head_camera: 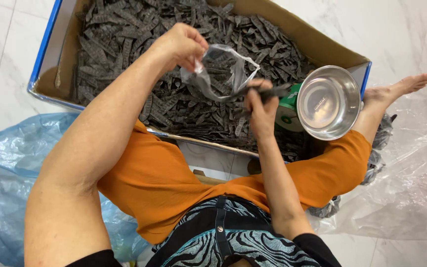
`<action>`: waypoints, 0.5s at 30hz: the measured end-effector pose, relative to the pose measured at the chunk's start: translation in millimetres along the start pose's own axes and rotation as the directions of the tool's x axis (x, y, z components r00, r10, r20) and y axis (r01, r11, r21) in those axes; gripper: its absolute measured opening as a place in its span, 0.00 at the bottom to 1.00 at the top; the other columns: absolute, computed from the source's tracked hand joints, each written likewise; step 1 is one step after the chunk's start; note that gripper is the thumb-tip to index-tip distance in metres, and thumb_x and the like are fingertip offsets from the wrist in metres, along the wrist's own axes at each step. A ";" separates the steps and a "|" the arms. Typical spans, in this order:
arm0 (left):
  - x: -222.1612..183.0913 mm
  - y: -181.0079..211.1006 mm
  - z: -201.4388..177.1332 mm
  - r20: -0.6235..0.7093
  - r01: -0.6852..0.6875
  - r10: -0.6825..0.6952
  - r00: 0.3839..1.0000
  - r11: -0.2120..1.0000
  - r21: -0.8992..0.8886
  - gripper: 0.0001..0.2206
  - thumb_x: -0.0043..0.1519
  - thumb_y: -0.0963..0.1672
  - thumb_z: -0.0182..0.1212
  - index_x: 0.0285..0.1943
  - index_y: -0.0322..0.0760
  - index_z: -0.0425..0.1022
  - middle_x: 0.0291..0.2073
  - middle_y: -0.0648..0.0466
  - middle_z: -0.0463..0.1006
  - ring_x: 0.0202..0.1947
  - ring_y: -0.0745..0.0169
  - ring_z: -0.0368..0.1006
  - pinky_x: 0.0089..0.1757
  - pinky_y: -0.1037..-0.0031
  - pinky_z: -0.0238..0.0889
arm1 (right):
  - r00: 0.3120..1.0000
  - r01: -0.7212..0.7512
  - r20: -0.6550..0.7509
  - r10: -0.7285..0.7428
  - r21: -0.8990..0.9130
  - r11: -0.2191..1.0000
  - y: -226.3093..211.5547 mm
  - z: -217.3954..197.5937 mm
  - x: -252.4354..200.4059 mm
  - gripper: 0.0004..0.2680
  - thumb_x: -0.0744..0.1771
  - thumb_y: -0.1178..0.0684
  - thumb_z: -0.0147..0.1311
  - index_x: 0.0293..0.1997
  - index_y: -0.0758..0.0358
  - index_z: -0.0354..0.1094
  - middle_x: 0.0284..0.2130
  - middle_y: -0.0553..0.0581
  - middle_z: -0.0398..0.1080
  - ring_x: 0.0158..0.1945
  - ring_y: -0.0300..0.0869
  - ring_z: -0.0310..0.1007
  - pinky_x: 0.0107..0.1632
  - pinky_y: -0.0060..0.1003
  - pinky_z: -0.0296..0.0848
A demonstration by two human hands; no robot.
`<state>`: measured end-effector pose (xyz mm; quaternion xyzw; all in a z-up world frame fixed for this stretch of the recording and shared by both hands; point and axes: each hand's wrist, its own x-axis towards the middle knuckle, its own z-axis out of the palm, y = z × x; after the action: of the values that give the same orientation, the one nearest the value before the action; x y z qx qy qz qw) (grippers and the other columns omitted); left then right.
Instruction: The person sits on the floor and packs dark dried seaweed pieces from a large cardboard box into small clear plastic bags. They fill one bag, place it on a metal scale, add more pieces, then tie the bag closed and set it aside.
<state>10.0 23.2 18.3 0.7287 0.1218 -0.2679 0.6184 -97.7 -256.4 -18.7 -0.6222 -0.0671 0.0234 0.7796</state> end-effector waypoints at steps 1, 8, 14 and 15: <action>-0.2 -0.4 0.2 0.013 0.022 -0.022 1.000 1.000 0.002 0.08 0.58 0.35 0.60 0.45 0.29 0.79 0.30 0.46 0.81 0.25 0.60 0.80 0.27 0.71 0.78 | 0.997 0.074 0.034 -0.074 -0.018 0.997 -7.8 8.0 14.3 0.04 0.72 0.62 0.51 0.51 0.62 0.67 0.31 0.46 0.64 0.28 0.30 0.58 0.33 0.27 0.58; 8.1 -14.9 4.9 0.020 0.011 -0.012 1.000 0.999 0.052 0.07 0.57 0.37 0.60 0.42 0.31 0.78 0.26 0.50 0.78 0.20 0.62 0.74 0.23 0.67 0.72 | 0.982 0.134 0.136 -0.128 -0.039 0.990 37.5 47.5 88.2 0.03 0.72 0.62 0.52 0.51 0.62 0.66 0.31 0.46 0.62 0.32 0.31 0.58 0.35 0.28 0.60; 11.3 -19.2 -3.9 -0.029 0.015 -0.014 0.999 1.000 0.027 0.07 0.57 0.36 0.55 0.41 0.30 0.77 0.24 0.49 0.77 0.20 0.57 0.75 0.24 0.61 0.73 | 0.954 0.244 0.246 -0.170 -0.312 0.918 97.5 32.7 86.0 0.04 0.71 0.63 0.54 0.49 0.64 0.65 0.39 0.50 0.65 0.42 0.38 0.64 0.46 0.33 0.65; 10.2 -20.2 -4.0 -0.024 0.001 0.000 1.000 1.000 0.026 0.07 0.57 0.36 0.54 0.41 0.30 0.78 0.24 0.49 0.77 0.20 0.57 0.74 0.24 0.61 0.73 | 0.944 0.299 0.262 -0.202 -0.411 0.861 98.4 27.8 83.0 0.04 0.70 0.64 0.55 0.48 0.64 0.65 0.42 0.52 0.67 0.46 0.41 0.67 0.49 0.35 0.67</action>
<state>9.1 29.7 -3.7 0.7399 0.1259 -0.2607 0.6073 -14.6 -197.4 -102.2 -0.7637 -0.2331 -0.0292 0.6014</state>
